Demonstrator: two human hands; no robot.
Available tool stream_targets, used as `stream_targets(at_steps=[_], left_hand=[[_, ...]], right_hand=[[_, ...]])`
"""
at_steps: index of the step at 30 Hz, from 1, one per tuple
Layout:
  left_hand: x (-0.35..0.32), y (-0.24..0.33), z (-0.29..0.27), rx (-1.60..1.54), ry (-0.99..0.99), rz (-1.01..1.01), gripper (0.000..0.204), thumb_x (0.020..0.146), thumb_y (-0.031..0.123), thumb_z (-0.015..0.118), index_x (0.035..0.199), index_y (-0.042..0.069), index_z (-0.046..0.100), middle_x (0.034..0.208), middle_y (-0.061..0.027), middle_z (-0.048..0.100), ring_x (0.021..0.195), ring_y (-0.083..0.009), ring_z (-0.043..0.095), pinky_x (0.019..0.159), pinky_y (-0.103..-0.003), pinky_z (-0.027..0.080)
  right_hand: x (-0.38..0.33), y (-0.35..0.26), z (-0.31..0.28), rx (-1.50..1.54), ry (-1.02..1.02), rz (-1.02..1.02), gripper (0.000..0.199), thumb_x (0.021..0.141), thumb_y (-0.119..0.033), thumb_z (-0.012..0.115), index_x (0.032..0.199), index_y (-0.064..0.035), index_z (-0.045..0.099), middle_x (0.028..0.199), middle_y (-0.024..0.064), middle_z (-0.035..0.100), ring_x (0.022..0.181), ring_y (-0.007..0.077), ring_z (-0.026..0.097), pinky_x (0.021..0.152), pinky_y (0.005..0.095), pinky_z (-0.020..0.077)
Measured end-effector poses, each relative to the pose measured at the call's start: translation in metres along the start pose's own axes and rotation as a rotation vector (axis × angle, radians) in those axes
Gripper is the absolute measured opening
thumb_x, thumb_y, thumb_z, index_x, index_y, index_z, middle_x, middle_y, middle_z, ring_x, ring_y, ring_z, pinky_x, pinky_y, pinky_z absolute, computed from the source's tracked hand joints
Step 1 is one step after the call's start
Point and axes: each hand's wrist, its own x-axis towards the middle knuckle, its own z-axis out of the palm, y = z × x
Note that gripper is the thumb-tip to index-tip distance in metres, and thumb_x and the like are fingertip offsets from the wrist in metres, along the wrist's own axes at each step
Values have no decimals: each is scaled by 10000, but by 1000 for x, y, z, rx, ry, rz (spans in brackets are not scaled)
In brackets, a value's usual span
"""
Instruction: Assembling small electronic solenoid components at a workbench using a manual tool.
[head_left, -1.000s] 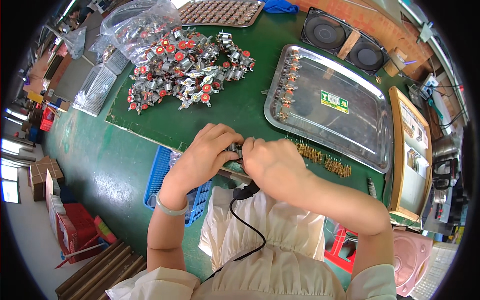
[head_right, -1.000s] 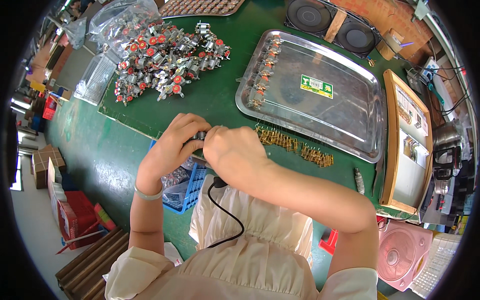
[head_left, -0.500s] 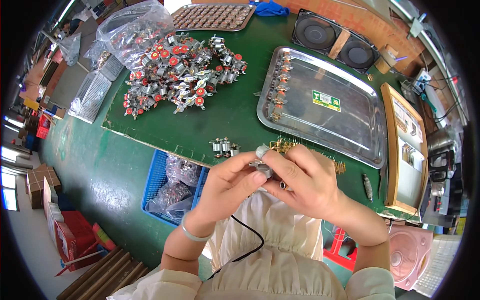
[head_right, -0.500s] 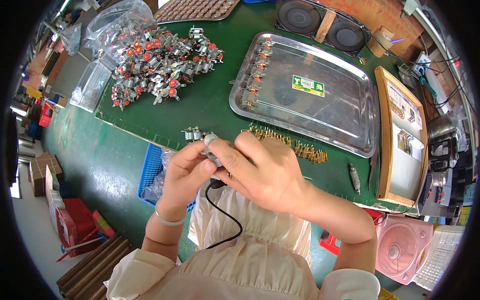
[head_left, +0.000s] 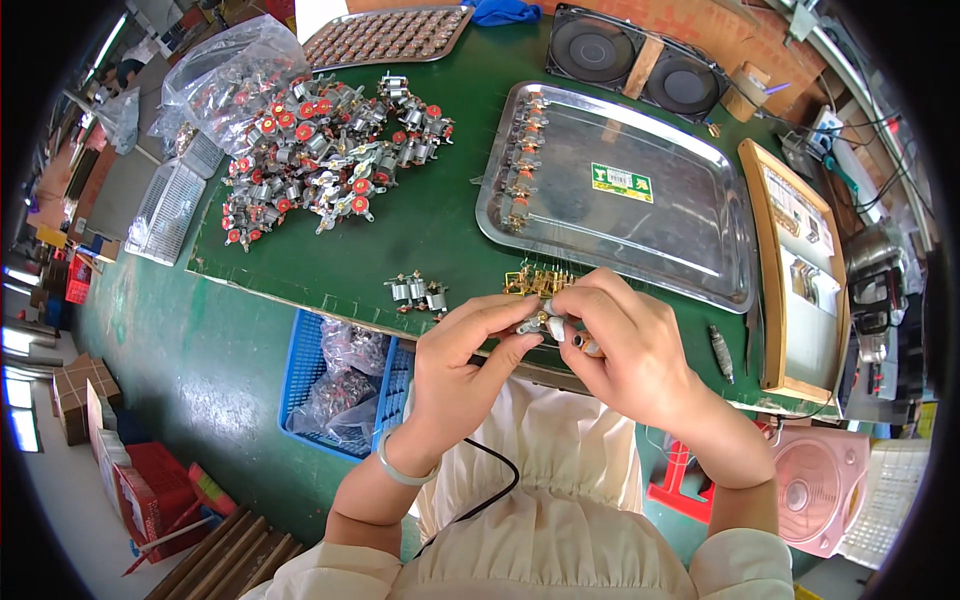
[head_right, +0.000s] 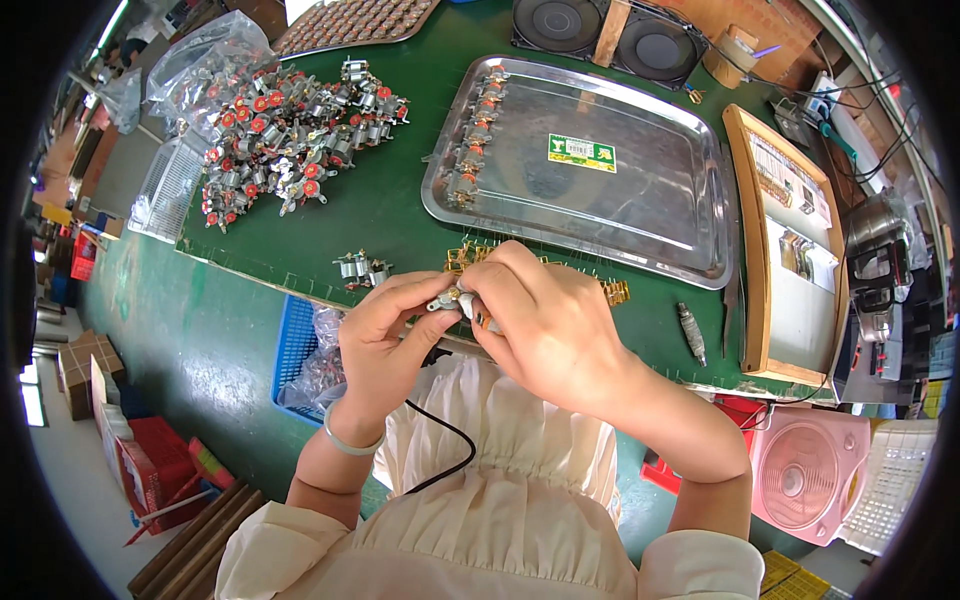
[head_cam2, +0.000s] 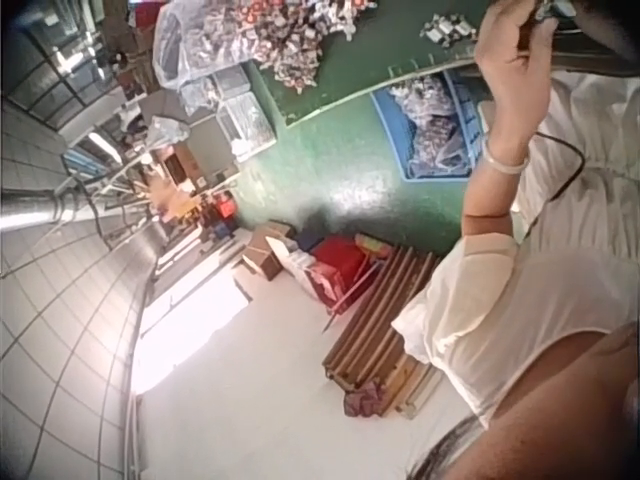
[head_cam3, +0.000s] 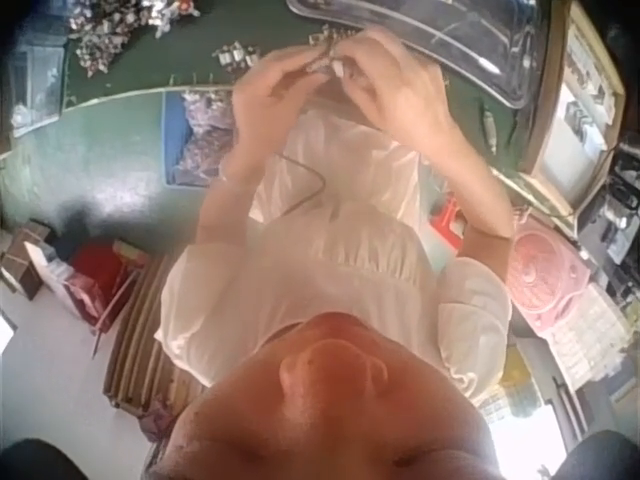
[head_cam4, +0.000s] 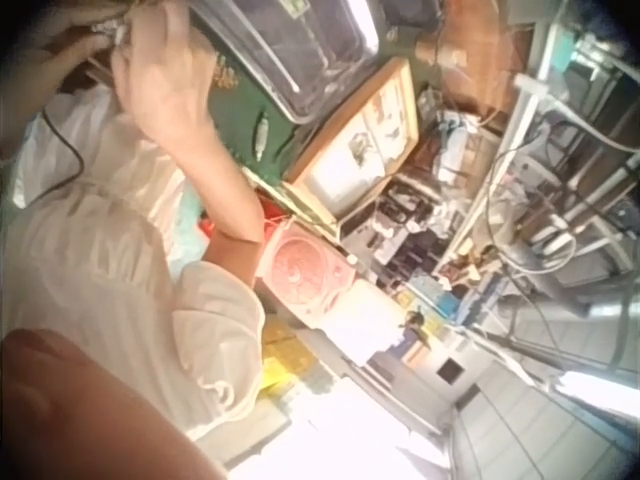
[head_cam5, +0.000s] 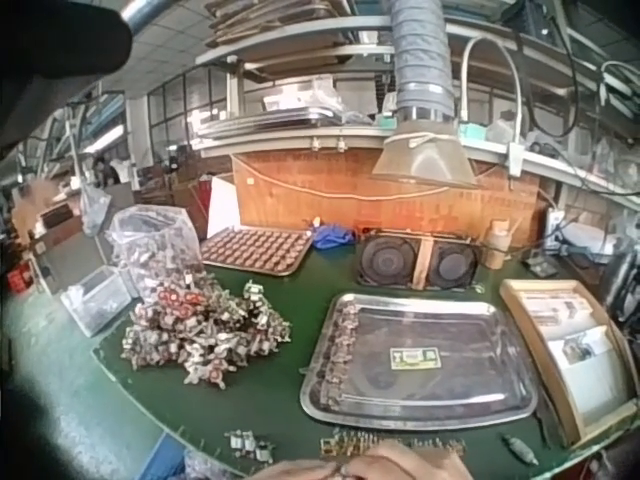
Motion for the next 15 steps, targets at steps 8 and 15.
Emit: stream_targets(at_steps=[8, 15], left_hand=[[-1, -5, -2, 405, 126, 275, 293, 694, -74, 634, 974, 9, 605, 917, -131, 614, 783, -229, 595, 671, -267, 478], [-5, 2, -28, -194, 326, -128, 298, 840, 31, 542, 1106, -3, 414, 984, -146, 595, 786, -143, 569, 719, -240, 461]], right_hand=[[-4, 4, 9, 365, -98, 306, 188, 699, 25, 613, 872, 6, 541, 726, 50, 500, 595, 94, 485, 529, 210, 393], [29, 27, 2, 200, -197, 496, 223, 711, -98, 635, 913, -12, 592, 699, 73, 543, 591, 149, 505, 564, 273, 419]])
